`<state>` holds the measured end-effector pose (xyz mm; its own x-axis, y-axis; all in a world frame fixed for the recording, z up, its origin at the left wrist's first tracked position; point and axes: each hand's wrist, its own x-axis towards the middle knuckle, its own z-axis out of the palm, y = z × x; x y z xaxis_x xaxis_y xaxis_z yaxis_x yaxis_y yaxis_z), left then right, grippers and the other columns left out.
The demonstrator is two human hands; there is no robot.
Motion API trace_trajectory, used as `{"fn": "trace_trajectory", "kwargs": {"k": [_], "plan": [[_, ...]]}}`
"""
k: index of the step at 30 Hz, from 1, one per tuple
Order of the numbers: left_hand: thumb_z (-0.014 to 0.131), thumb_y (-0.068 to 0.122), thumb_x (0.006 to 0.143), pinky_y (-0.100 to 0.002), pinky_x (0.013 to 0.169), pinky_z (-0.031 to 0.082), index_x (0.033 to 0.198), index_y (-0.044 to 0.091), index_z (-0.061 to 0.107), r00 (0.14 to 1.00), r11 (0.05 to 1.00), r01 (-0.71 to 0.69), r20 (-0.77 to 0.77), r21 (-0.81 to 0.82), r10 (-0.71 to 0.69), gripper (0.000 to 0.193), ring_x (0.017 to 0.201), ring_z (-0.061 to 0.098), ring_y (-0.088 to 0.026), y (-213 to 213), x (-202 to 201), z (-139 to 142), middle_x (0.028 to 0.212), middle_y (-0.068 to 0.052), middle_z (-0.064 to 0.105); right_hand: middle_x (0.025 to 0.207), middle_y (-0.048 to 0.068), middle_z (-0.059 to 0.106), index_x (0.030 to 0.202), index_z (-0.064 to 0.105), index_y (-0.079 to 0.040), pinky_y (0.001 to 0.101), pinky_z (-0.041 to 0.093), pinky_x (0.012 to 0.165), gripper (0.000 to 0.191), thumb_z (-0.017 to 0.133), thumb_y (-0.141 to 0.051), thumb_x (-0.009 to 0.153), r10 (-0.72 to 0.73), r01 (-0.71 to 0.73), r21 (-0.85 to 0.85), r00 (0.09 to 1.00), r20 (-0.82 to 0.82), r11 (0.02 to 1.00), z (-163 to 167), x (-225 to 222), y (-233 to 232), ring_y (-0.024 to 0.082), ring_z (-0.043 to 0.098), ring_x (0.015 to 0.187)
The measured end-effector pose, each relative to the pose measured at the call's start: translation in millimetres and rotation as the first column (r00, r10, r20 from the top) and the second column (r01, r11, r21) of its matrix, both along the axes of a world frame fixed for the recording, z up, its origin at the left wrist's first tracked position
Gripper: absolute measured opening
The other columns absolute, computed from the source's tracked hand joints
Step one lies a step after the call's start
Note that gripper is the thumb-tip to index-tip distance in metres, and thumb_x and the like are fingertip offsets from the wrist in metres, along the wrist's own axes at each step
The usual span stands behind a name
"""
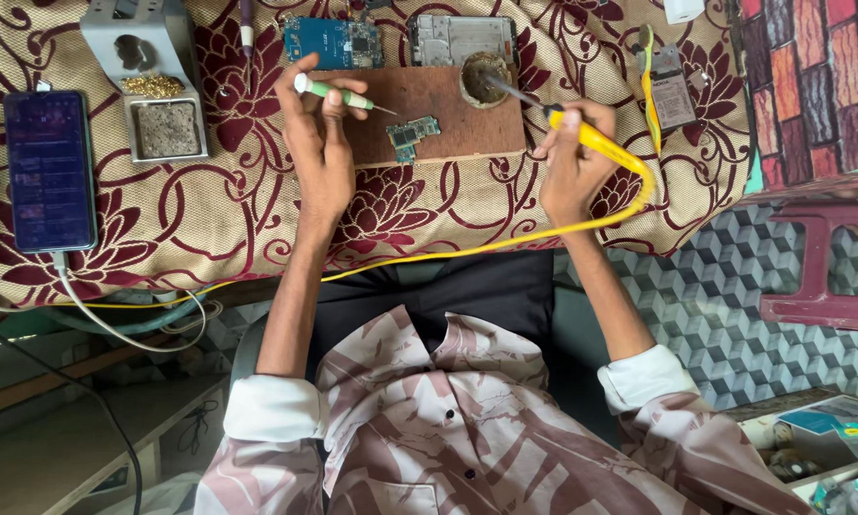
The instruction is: The person solders a small circuit board using a soldering iron and flux. They repeatedly apply flux with a green tube and heat specific points on the board with the iron, occasionally dipping the tip into a small container.
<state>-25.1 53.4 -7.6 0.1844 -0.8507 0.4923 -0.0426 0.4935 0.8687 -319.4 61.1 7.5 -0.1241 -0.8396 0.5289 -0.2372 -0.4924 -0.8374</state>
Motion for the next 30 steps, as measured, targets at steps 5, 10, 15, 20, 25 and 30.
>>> {"fn": "trace_trajectory", "kwargs": {"k": [5,10,15,20,25,30], "plan": [[0.041,0.011,0.12,-0.033,0.084,0.059,0.147,0.003,0.038,0.999,0.999,-0.021,0.047,0.037,0.019,0.029,0.092,0.069,-0.017,-3,-3,5,0.113,-0.015,0.073,0.076,0.004,0.059,0.122,0.052,0.0,0.0232,0.038,0.061,0.021,0.05,-0.021,0.117,0.016,-0.016,-0.001,1.0,0.006,1.0,-1,-12,9,0.009,0.053,0.065],[0.041,0.009,0.119,-0.033,0.081,0.058,0.146,0.002,0.038,0.995,0.996,-0.061,0.079,0.059,0.056,0.029,0.09,0.069,-0.018,-5,-8,10,0.111,-0.015,0.075,0.076,0.004,0.06,0.12,0.054,0.001,0.0238,0.039,0.059,0.017,0.051,-0.015,0.116,-0.024,0.025,0.053,1.0,-0.012,0.998,4,-16,3,0.009,0.054,0.064],[0.042,0.006,0.119,-0.033,0.078,0.06,0.147,0.003,0.038,0.991,0.997,-0.081,0.112,0.01,0.079,0.029,0.088,0.072,-0.019,-4,-8,10,0.109,-0.015,0.075,0.085,0.005,0.062,0.117,0.055,0.001,0.0255,0.051,0.063,0.013,0.053,-0.012,0.115,-0.041,0.045,0.027,0.992,-0.117,0.999,14,-9,-8,0.01,0.06,0.068],[0.044,0.001,0.116,-0.035,0.078,0.061,0.147,0.003,0.039,0.986,0.993,-0.118,0.122,0.012,0.116,0.031,0.089,0.073,-0.019,0,-7,7,0.109,-0.015,0.076,0.083,0.007,0.063,0.113,0.057,0.0,0.0243,0.049,0.058,0.014,0.055,-0.013,0.115,-0.157,0.161,-0.007,0.948,-0.277,0.987,20,2,-13,0.01,0.062,0.064],[0.044,0.001,0.115,-0.033,0.075,0.062,0.146,0.002,0.039,0.986,0.993,-0.116,0.122,0.01,0.114,0.031,0.087,0.074,-0.019,-10,-6,5,0.109,-0.015,0.076,0.088,0.01,0.062,0.118,0.055,0.002,0.026,0.05,0.058,0.018,0.055,-0.016,0.117,-0.08,0.077,-0.029,0.988,-0.132,0.997,7,-1,-18,0.013,0.059,0.063],[0.046,0.002,0.115,-0.033,0.079,0.061,0.146,0.003,0.039,0.986,0.994,-0.106,0.129,0.016,0.103,0.032,0.088,0.074,-0.02,-10,-8,-1,0.109,-0.014,0.077,0.085,0.01,0.059,0.133,0.046,-0.001,0.0293,0.056,0.068,0.029,0.057,-0.022,0.117,0.144,-0.125,-0.101,0.967,0.212,0.987,-13,-5,-14,0.014,0.06,0.067]]}}
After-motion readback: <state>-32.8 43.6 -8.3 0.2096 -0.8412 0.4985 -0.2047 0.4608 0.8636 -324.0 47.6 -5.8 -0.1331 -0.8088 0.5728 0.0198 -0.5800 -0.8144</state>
